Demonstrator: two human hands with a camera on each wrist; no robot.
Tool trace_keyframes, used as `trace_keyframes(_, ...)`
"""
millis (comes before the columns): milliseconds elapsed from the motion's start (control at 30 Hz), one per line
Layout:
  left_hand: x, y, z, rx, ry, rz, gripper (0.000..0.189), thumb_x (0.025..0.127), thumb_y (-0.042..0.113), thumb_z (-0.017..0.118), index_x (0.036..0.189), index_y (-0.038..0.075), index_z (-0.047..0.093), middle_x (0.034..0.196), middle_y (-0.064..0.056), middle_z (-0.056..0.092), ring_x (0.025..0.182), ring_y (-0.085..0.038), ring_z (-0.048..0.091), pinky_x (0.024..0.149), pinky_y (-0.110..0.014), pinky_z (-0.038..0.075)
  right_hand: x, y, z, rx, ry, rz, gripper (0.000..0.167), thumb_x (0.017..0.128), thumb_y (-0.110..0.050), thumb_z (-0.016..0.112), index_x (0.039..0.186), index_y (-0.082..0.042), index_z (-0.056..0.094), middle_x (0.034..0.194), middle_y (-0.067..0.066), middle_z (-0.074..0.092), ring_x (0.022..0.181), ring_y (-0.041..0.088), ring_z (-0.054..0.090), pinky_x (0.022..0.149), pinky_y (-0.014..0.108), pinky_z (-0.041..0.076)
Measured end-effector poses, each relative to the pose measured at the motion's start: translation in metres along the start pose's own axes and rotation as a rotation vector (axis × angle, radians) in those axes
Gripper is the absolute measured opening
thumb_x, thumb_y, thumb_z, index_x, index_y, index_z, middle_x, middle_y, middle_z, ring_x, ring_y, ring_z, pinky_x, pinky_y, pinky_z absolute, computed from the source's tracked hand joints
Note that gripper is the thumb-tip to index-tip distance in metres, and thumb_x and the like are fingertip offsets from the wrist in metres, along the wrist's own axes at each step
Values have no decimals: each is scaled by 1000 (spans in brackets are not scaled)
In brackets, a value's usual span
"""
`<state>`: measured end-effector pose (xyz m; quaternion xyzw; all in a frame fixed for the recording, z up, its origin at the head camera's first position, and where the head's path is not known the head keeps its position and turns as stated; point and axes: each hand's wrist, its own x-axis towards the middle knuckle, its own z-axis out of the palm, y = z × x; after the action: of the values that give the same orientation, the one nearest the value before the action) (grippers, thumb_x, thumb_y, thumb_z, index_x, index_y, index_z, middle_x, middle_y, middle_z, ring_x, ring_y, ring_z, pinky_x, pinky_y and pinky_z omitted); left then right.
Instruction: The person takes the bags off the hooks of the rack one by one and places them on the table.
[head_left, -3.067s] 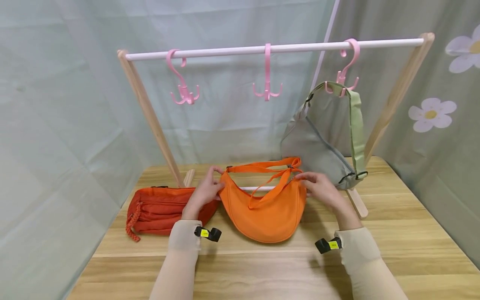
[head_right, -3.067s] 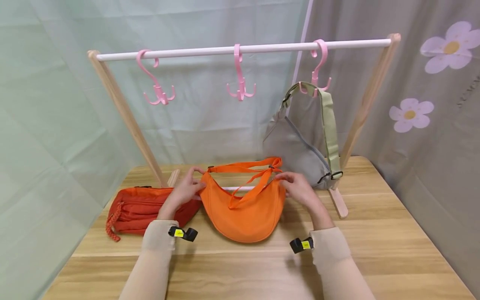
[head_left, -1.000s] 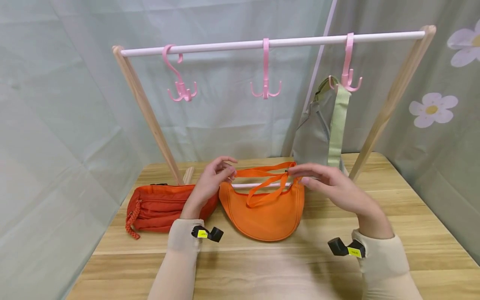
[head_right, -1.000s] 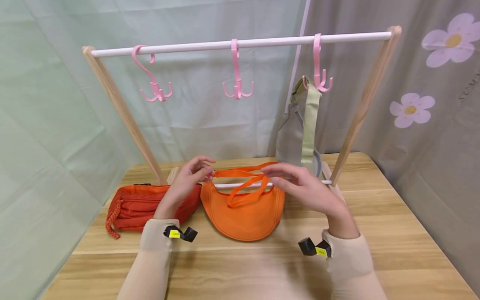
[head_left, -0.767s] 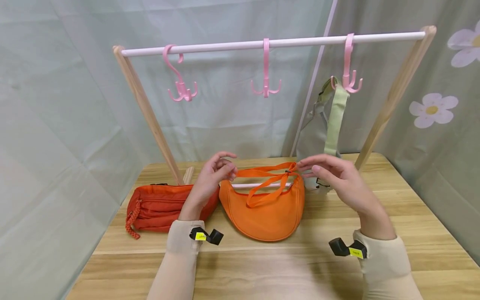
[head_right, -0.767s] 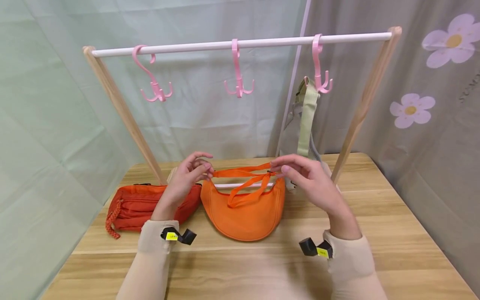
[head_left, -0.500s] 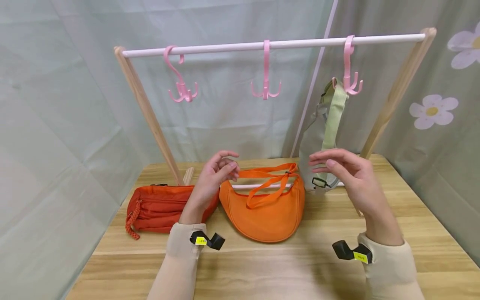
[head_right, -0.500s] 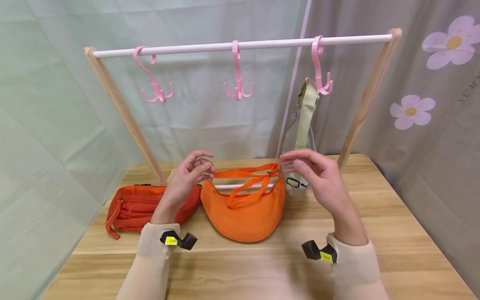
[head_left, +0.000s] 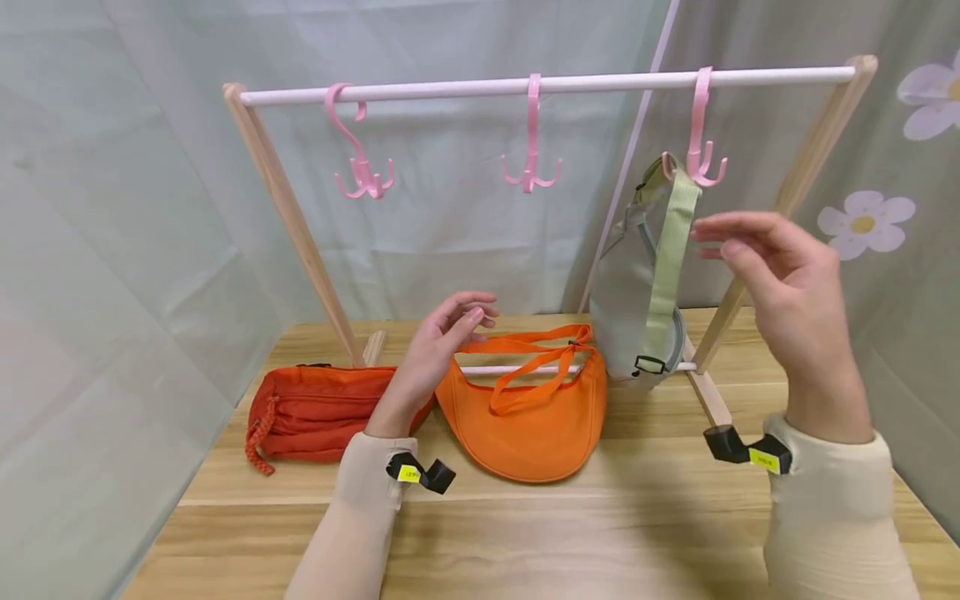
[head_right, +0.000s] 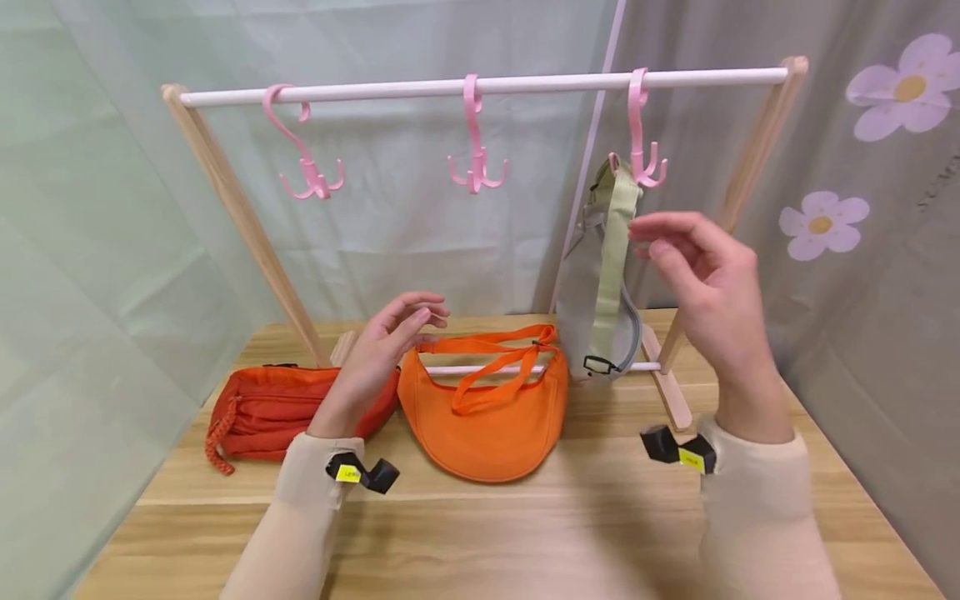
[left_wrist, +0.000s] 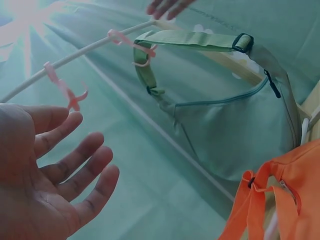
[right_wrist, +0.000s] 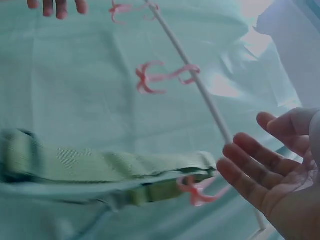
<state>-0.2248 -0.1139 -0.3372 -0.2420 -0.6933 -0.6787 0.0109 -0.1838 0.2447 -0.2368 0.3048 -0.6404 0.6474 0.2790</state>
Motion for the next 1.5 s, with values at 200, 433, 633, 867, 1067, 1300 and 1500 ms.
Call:
trace_keyframes(200, 19, 10, 6, 76, -35, 22, 30, 110, 24, 54, 137, 12, 62, 128, -7, 64, 119, -23, 61, 103, -45, 52, 44, -17, -14, -113, 71, 16, 23, 98, 9, 57, 117, 14, 70, 111, 11, 74, 101, 20, 68, 93, 21, 50)
trace_keyframes(433, 31, 17, 10, 99, -76, 32, 30, 111, 21, 53, 136, 9, 62, 129, -7, 64, 118, -23, 61, 102, -43, 52, 86, -30, -22, -442, 110, 67, 31, 97, 4, 55, 118, -4, 77, 113, -5, 73, 101, 8, 66, 88, 16, 44)
trace_keyframes(633, 32, 16, 11, 88, -98, 16, 30, 111, 17, 51, 136, 6, 62, 129, -11, 64, 117, -25, 61, 102, -46, 53, 112, -33, -23, -766, -14, 79, 40, 101, -8, 54, 135, -18, 71, 131, -11, 65, 128, 5, 53, 116, 22, 30)
trace_keyframes(867, 33, 16, 11, 97, -111, 7, 31, 111, 16, 51, 138, 3, 60, 131, -13, 64, 117, -26, 61, 102, -47, 53, 136, -30, -18, -925, -225, 129, 47, 109, -21, 53, 156, -19, 50, 160, 8, 46, 151, 19, 36, 125, 34, 15)
trace_keyframes(1067, 38, 16, 16, 100, -134, 6, 31, 111, 17, 52, 139, 5, 60, 130, -11, 65, 117, -26, 61, 103, -47, 52, 154, -28, -8, -1065, -378, 174, 55, 112, -28, 45, 163, -12, 34, 165, 15, 35, 153, 37, 29, 127, 52, 14)
trace_keyframes(1300, 46, 18, 23, 132, -166, 9, 30, 110, 18, 53, 137, 7, 62, 129, -9, 65, 115, -25, 62, 101, -45, 54, 164, -26, -5, -1176, -516, 186, 56, 115, -28, 33, 163, 0, 26, 150, 32, 47, 150, 48, 31, 124, 59, 18)
trace_keyframes(1500, 62, 27, 31, 163, -183, 44, 29, 110, 20, 53, 135, 8, 62, 125, -8, 66, 111, -23, 63, 96, -42, 55, 166, -23, -5, -1166, -523, 170, 53, 114, -24, 32, 161, 0, 30, 147, 33, 49, 146, 51, 35, 123, 60, 19)
